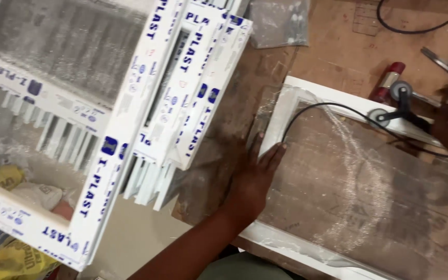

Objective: Assemble a window screen by installing mesh and spline gasket into the frame.

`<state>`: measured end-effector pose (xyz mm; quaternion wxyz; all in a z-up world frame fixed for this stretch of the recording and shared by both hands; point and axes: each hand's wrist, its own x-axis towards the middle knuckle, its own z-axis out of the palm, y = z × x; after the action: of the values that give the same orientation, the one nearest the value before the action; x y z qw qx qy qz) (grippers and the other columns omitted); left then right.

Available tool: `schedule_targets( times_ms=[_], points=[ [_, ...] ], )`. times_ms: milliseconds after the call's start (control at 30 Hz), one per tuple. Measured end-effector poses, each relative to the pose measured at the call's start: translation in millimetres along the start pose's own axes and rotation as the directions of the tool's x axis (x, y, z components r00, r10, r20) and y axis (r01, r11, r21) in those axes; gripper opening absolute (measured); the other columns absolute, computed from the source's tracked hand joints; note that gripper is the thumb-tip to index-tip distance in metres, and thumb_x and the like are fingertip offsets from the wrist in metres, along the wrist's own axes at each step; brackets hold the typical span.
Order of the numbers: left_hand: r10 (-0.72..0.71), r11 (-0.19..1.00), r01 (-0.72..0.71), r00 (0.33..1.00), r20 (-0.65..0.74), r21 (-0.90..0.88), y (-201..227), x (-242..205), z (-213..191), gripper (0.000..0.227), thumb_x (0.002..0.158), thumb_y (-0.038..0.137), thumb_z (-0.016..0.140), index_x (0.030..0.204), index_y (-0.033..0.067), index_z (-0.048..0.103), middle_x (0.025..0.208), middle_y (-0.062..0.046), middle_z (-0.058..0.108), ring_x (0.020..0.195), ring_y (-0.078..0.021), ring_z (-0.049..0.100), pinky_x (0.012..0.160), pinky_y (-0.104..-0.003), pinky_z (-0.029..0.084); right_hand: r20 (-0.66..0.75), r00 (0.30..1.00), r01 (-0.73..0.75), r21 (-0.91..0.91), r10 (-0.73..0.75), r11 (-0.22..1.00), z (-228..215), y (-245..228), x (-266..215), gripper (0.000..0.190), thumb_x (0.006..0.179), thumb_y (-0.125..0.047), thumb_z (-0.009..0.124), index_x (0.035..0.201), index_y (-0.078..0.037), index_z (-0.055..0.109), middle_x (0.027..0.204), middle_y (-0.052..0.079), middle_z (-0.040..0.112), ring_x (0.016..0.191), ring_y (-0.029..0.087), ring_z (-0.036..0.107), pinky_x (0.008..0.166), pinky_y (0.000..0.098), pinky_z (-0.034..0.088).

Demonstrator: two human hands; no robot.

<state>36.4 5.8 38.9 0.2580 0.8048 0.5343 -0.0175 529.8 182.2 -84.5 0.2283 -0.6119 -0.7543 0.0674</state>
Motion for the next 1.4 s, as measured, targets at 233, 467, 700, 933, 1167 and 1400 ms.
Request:
schedule_targets(
  times_ms=[233,467,700,933,1167,1400],
  points=[
    [-0.030,0.984,0.022,0.999,0.040,0.177,-3,15,8,0.117,0.071,-0.008,0.073,0.166,0.0212,0.010,0.173,-0.001,0.012,0.156,-0.0394,-0.004,0.123,-0.055,0.014,0.372,0.928,0.099,-0.224,-0.008,0.970,-47,-138,11,0.057,0.083,-0.013,0.077,0.138,-0.001,0.064,0.115,0.022,0.070,0.096,0.037,0.071,0.082,0.0449,0.058],
    [-0.035,0.957,-0.011,0.988,0.153,0.289,-7,19,0,0.163,0.036,0.043,0.104,0.163,0.0206,0.005,0.172,0.000,0.008,0.156,-0.0411,-0.005,0.121,-0.067,-0.006,0.081,0.993,0.082,0.044,-0.086,0.996,8,-28,-30,0.033,0.101,0.001,0.062,0.133,0.005,0.060,0.107,0.020,0.066,0.096,0.025,0.070,0.085,0.0334,0.058],
    [0.044,0.970,-0.078,0.988,0.148,0.231,-4,14,-25,0.162,0.035,0.050,0.101,0.165,0.0143,0.010,0.172,-0.003,0.014,0.159,-0.0379,-0.001,0.123,-0.070,-0.004,0.330,0.872,-0.453,0.265,0.361,0.851,-63,-214,-105,0.046,0.089,-0.007,0.073,0.133,0.001,0.060,0.099,0.016,0.072,0.079,0.022,0.072,0.071,0.0352,0.061],
    [0.063,0.960,-0.124,0.969,0.238,0.252,-6,21,-46,0.133,0.056,0.039,0.098,0.160,0.0148,0.019,0.171,-0.003,0.009,0.156,-0.0375,-0.001,0.120,-0.069,-0.004,0.247,0.815,-0.561,0.562,0.524,0.608,-79,-396,-191,0.061,0.084,-0.004,0.071,0.143,-0.007,0.058,0.106,0.010,0.075,0.089,0.017,0.071,0.068,0.0296,0.057],
    [0.156,0.983,-0.163,0.984,0.087,0.081,-33,51,-14,0.110,0.055,0.035,0.098,0.150,0.0229,0.043,0.167,-0.002,0.021,0.155,-0.0414,0.005,0.118,-0.071,-0.003,0.142,0.710,-0.516,0.770,0.689,0.374,-56,-459,-269,0.056,0.095,-0.005,0.068,0.151,-0.001,0.062,0.111,0.017,0.078,0.068,0.011,0.057,0.053,0.0246,0.041],
    [0.160,0.968,-0.171,0.984,0.078,0.181,-29,54,-7,0.093,0.057,0.038,0.098,0.140,0.0204,0.058,0.163,-0.007,0.036,0.157,-0.0451,0.015,0.120,-0.076,-0.008,0.058,0.622,-0.542,0.752,0.781,0.376,-56,-523,-286,0.057,0.087,-0.009,0.071,0.142,0.000,0.058,0.104,0.013,0.074,0.073,0.009,0.062,0.058,0.0252,0.051]
  ],
)
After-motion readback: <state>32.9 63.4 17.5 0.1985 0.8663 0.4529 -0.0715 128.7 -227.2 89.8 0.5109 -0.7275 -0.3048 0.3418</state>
